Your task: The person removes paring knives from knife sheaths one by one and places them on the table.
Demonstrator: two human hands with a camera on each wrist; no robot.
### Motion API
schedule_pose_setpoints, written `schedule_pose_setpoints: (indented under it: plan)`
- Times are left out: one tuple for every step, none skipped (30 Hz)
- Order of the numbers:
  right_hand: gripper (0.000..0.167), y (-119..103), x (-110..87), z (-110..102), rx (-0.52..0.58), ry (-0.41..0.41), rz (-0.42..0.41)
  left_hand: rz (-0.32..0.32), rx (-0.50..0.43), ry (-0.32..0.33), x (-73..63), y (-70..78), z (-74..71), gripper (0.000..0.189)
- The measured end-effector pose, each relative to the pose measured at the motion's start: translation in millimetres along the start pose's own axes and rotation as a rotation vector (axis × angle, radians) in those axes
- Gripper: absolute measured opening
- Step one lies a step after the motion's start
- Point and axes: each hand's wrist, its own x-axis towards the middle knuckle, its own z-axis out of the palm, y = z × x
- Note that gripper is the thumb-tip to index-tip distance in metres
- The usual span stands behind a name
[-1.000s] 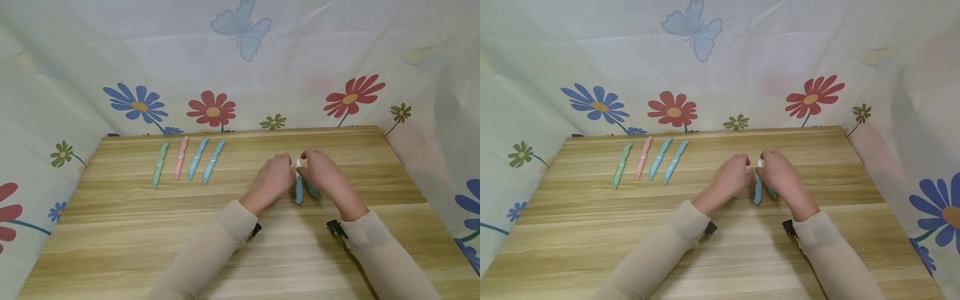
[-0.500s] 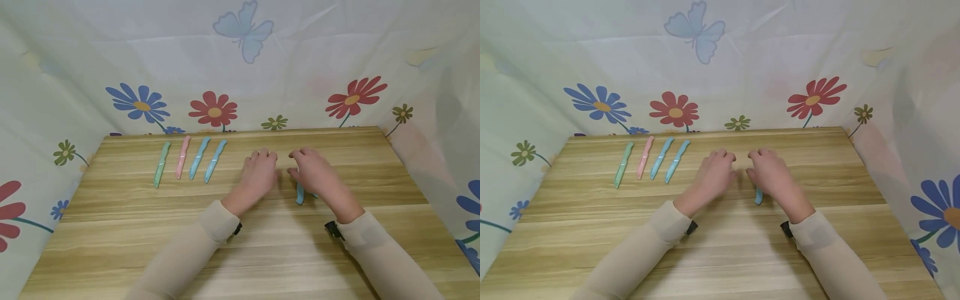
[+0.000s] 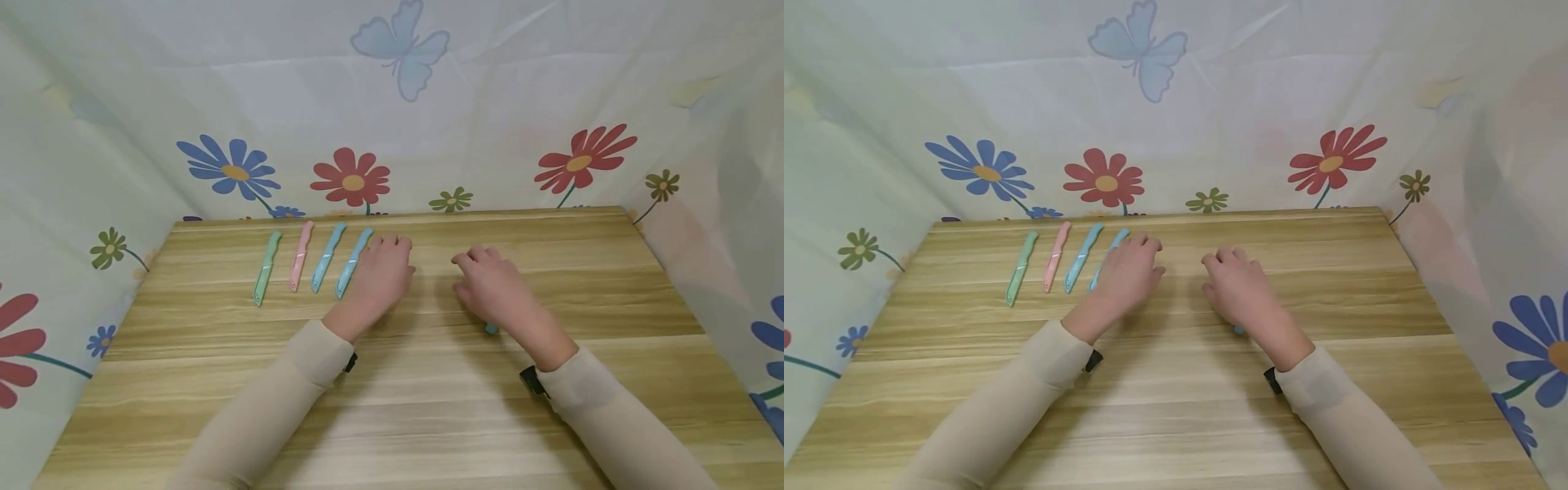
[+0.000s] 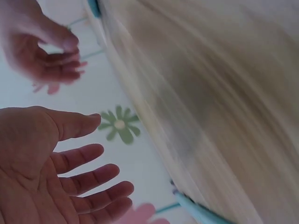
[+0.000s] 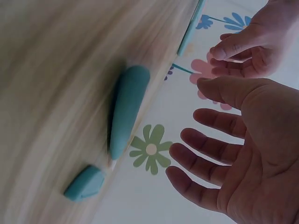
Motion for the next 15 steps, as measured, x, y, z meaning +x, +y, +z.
schedule_pose_setpoints:
  plan:
    - [0.044, -1.1, -0.1, 0.5, -0.004, 0.0, -0.004, -0.009, -0.002, 0.001, 1.2, -5.2, -0.1, 0.036]
    - [0.045, -2.2, 0.0, 0.9, -0.007, 0.0, -0.007, -0.018, 0.0, 0.001, 2.6, -10.5, -0.2, 0.036]
    - [0.045, -3.2, 0.1, 1.4, -0.01, 0.0, -0.012, -0.026, -0.003, 0.002, 4.3, -16.0, -0.1, 0.037]
    - [0.046, -4.4, 0.3, 1.7, -0.013, 0.002, -0.018, -0.033, 0.003, 0.006, 6.2, -21.3, 0.4, 0.038]
    - [0.047, -5.6, 0.6, 2.2, -0.011, 0.002, -0.023, -0.041, 0.007, 0.008, 7.8, -26.4, 0.4, 0.039]
    - [0.047, -7.1, 0.9, 2.4, -0.008, 0.0, -0.024, -0.045, 0.011, 0.013, 9.7, -31.4, 0.8, 0.04]
    - [0.048, -8.7, 1.4, 2.8, -0.005, 0.0, -0.027, -0.052, 0.012, 0.014, 11.5, -36.1, 0.9, 0.04]
    - [0.05, -10.3, 1.9, 3.3, 0.001, -0.003, -0.029, -0.058, 0.015, 0.017, 13.5, -40.3, 0.9, 0.041]
    - [0.051, -12.1, 2.4, 3.8, 0.004, -0.004, -0.033, -0.065, 0.02, 0.021, 15.7, -44.4, 1.1, 0.041]
    - [0.052, -14.0, 3.0, 4.4, 0.012, -0.007, -0.035, -0.074, 0.025, 0.024, 17.8, -48.2, 1.7, 0.042]
    - [0.053, -16.2, 3.6, 5.2, 0.022, -0.011, -0.035, -0.084, 0.021, 0.024, 20.1, -51.9, 2.0, 0.04]
    - [0.054, -18.5, 4.5, 6.0, 0.029, -0.016, -0.037, -0.093, 0.019, 0.021, 22.5, -55.5, 2.4, 0.041]
    - [0.055, -20.9, 5.2, 6.6, 0.033, -0.02, -0.041, -0.105, 0.012, 0.015, 25.0, -58.6, 2.9, 0.041]
    - [0.055, -23.4, 5.9, 7.3, 0.039, -0.025, -0.044, -0.116, 0.001, 0.008, 27.6, -61.7, 3.4, 0.042]
    - [0.056, -25.9, 6.9, 8.0, 0.04, -0.028, -0.049, -0.123, -0.008, 0.002, 30.4, -65.0, 4.3, 0.042]
